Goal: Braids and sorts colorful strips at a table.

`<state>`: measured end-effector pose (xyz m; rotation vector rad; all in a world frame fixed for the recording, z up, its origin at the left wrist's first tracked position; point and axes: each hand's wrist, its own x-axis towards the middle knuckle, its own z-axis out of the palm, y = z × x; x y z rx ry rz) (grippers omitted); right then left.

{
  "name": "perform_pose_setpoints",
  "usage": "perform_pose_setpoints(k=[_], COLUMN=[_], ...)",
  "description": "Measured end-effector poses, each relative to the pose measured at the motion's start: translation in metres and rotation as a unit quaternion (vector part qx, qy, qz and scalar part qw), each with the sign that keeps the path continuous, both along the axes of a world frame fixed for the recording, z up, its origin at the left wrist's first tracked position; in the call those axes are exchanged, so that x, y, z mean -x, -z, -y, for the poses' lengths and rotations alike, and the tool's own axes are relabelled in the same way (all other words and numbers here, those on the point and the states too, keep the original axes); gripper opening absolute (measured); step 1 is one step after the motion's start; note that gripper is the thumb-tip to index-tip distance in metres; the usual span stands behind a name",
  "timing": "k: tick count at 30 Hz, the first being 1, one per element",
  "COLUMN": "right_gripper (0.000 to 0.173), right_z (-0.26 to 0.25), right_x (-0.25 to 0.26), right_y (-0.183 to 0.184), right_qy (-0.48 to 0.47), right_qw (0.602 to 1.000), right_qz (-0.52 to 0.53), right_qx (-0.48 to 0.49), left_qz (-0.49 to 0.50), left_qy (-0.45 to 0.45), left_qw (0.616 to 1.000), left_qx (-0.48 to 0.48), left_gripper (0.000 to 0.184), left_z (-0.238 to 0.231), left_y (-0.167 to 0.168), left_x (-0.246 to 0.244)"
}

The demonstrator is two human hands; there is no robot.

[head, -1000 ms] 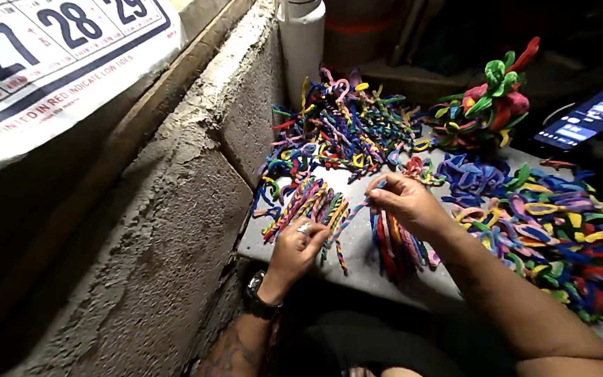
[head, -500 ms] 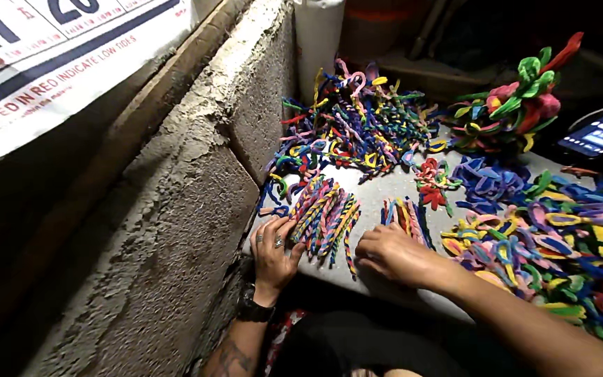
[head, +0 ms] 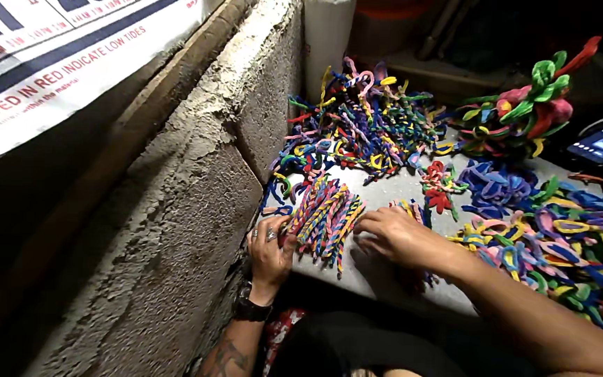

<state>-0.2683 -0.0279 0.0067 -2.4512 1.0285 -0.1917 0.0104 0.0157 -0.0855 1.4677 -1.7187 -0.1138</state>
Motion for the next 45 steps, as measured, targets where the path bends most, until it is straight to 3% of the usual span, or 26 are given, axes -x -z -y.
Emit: perform_pose_setpoints(k=[5,8,11,15,22,29,34,40,45], right_gripper=[0.015,0.014,0.015,0.021,0.017,0.022,0.02,0.017,0.013], right_z=[0.04,0.072,0.087,0.102,0.151,0.187,0.169,0.143,0.13], right_x=[-0.041,-0.088,-0.129,-0.152,-0.121,-0.085,-0.097,-0.111,-0.086], right_y=[-0.018,-0.006,0.005,0.018,0.026,0.015,-0.002,0.006,-0.024], right_qy=[-0.045,-0.108,-0.18,-0.232,-0.14,-0.028,-0.037,-0.066,-0.049], right_qw=[0.985,0.974,0.971,0.965,0.973,0.995,0.995,0.986,0.987], right_qz=[0.102,0.142,0.109,-0.012,-0.047,-0.039,-0.004,-0.109,0.005], right_qx=[0.129,0.137,0.109,0.117,0.175,0.089,0.091,0.111,0.151], left_qz=[-0.003,0.047,0.073,0.064,0.045,0.052,0.035,0.021,-0.123], left_qy=[0.051,0.076,0.072,0.091,0.107,0.103,0.106,0.113,0.09], left_qw=[0.997,0.991,0.987,0.987,0.988,0.988,0.989,0.989,0.988], left_qx=[0.063,0.098,0.123,0.118,0.099,0.099,0.095,0.095,0.031], left_gripper=[0.069,0.068,0.069,0.067,0.066,0.065,0.063,0.062,0.054], left_z=[0.001,0.0,0.0,0.002,0.002,0.002,0.002,0.003,0.005], left_y=[0.012,0.023,0.026,0.026,0.026,0.025,0.024,0.025,0.015], left_x=[0.0,0.001,0.001,0.0,0.0,0.001,0.001,-0.001,0.001])
